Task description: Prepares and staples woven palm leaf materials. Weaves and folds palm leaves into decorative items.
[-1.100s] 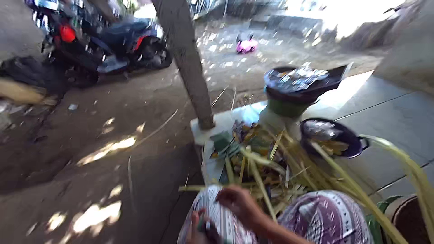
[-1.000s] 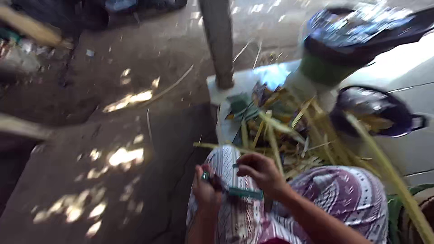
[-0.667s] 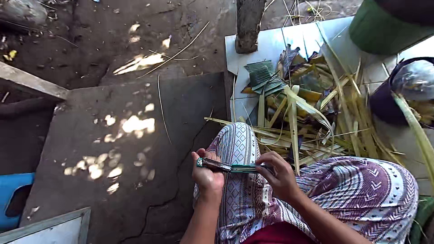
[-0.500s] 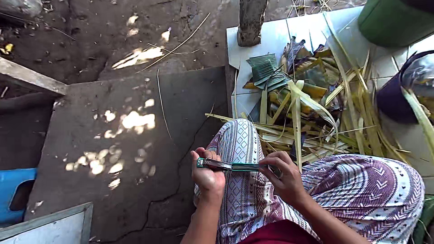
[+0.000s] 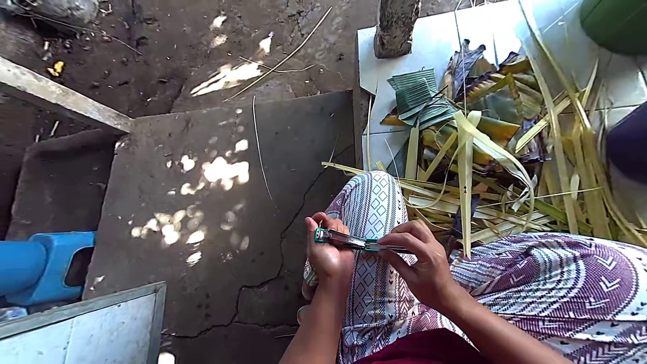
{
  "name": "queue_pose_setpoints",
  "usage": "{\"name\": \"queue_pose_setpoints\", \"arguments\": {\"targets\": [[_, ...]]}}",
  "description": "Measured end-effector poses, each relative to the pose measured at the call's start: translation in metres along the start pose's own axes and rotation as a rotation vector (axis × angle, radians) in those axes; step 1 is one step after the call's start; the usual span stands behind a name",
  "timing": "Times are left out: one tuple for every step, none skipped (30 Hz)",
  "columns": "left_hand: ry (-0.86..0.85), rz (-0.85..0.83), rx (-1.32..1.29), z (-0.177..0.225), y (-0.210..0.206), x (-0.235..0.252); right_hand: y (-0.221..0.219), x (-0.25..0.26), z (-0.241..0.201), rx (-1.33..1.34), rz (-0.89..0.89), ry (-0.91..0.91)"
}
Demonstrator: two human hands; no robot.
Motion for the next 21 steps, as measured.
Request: {"name": "queue_pose_setpoints", "arguments": {"targets": [[0.014,-0.013,-0.013,-0.002,0.0,0.001,-0.003,0.005,-0.01,-0.007,0.004,0.043],[0.023,-0.018,-0.024,-0.002,0.001,0.002,-0.004,0.009,-0.019,-0.028,0.014,0.082],[0.034,-0.018,-0.037,-0.003,0.001,0.002,-0.005,0.013,-0.026,-0.049,0.026,0.116],[0.048,-0.017,-0.052,-0.004,0.001,0.001,-0.006,0.017,-0.034,-0.062,0.038,0.148],[0.06,-0.017,-0.06,-0.004,0.0,0.001,-0.006,0.019,-0.042,-0.069,0.049,0.178],[0.071,-0.025,-0.069,-0.005,-0.001,0.0,-0.007,0.021,-0.049,-0.076,0.057,0.205],[0.076,-0.042,-0.078,-0.005,-0.002,-0.001,-0.008,0.022,-0.056,-0.092,0.056,0.229],[0.082,-0.073,-0.089,-0.006,-0.005,-0.002,-0.009,0.022,-0.06,-0.121,0.051,0.249],[0.093,-0.1,-0.106,-0.008,-0.007,-0.003,-0.011,0.021,-0.061,-0.173,0.038,0.259],[0.103,-0.119,-0.118,-0.011,-0.007,-0.002,-0.012,0.021,-0.058,-0.23,0.027,0.258],[0.114,-0.126,-0.124,-0.013,-0.007,-0.001,-0.011,0.019,-0.049,-0.272,0.019,0.237],[0.127,-0.116,-0.123,-0.016,-0.006,0.001,-0.007,0.017,-0.035,-0.279,0.016,0.193],[0.152,-0.093,-0.126,-0.019,-0.004,0.004,-0.003,0.013,-0.018,-0.245,0.012,0.126],[0.188,-0.076,-0.131,-0.023,-0.004,0.007,0.002,0.007,0.0,-0.183,0.004,0.037],[0.236,-0.059,-0.126,-0.028,-0.003,0.009,0.005,-0.002,0.018,-0.09,-0.009,-0.076],[0.292,-0.05,-0.104,-0.034,-0.004,0.009,0.008,-0.013,0.033,0.022,-0.015,-0.197],[0.356,-0.046,-0.068,-0.04,-0.005,0.009,0.011,-0.023,0.042,0.135,-0.003,-0.303],[0.424,-0.058,-0.027,-0.046,-0.008,0.008,0.015,-0.031,0.045,0.223,0.017,-0.372],[0.5,-0.08,0.02,-0.051,-0.01,0.006,0.02,-0.035,0.043,0.28,0.037,-0.406],[0.581,-0.116,0.073,-0.056,-0.013,0.002,0.027,-0.034,0.037,0.306,0.056,-0.413],[0.658,-0.166,0.13,-0.06,-0.017,-0.003,0.033,-0.029,0.03,0.302,0.064,-0.395]]}}
Point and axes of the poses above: each hand's wrist, its own x-axis towards the middle knuckle, its own y-axis out of the back of the hand, z = x × y, the point moved 10 cm from there along x, towards the middle knuckle, and after that the axes turned 11 degrees about z, right-handed, at the moved point
